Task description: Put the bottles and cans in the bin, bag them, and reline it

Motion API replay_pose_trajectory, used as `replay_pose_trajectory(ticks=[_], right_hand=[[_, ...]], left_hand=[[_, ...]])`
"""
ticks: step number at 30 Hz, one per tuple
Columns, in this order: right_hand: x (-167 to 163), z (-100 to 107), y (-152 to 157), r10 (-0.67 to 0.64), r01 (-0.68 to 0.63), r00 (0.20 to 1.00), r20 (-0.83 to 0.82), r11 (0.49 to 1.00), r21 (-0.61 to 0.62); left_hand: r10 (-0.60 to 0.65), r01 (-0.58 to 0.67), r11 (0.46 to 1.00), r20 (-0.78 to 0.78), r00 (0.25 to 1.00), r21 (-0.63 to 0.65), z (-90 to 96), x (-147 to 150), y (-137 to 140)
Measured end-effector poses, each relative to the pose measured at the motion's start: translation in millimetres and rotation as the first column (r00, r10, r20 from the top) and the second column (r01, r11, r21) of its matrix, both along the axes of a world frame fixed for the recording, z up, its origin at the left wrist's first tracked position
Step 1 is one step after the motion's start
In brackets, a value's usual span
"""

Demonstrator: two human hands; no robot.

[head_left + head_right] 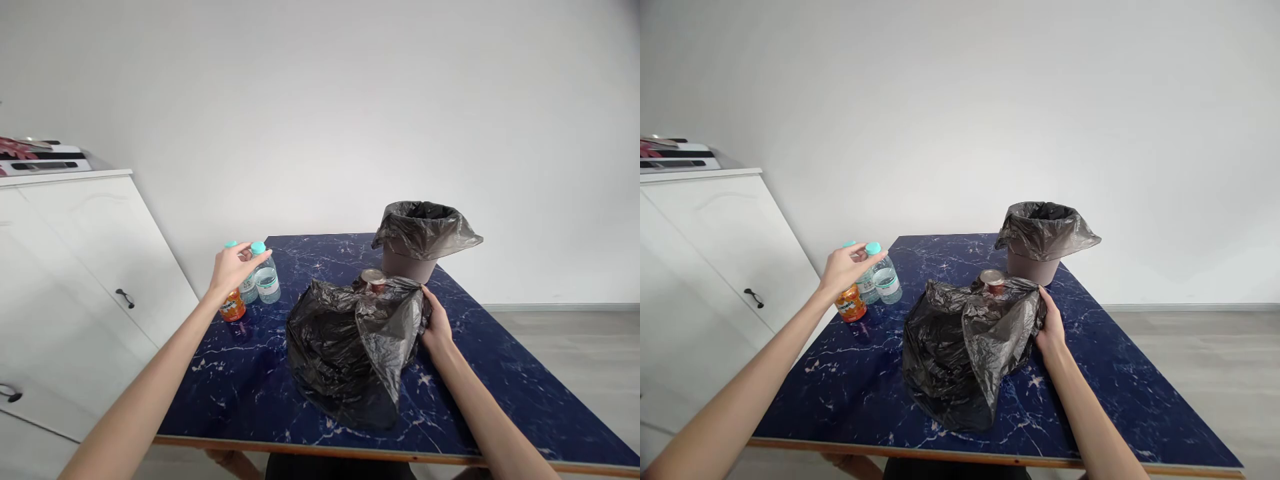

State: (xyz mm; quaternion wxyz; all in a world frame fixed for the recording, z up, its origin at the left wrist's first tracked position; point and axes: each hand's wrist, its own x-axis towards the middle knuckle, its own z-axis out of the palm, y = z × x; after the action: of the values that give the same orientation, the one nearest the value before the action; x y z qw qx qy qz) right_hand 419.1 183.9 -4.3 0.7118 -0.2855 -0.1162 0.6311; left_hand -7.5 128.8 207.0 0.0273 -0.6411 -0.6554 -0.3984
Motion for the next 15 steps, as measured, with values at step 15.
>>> replay_pose_trajectory(ticks=[15], right_hand=[[3, -10, 7, 0.003, -0.002, 1.0, 0.016, 1.0, -0.021]], left_hand=[[0.206, -0.219, 0.973, -0.147, 0.967, -0.073, -10.6, -24, 30]])
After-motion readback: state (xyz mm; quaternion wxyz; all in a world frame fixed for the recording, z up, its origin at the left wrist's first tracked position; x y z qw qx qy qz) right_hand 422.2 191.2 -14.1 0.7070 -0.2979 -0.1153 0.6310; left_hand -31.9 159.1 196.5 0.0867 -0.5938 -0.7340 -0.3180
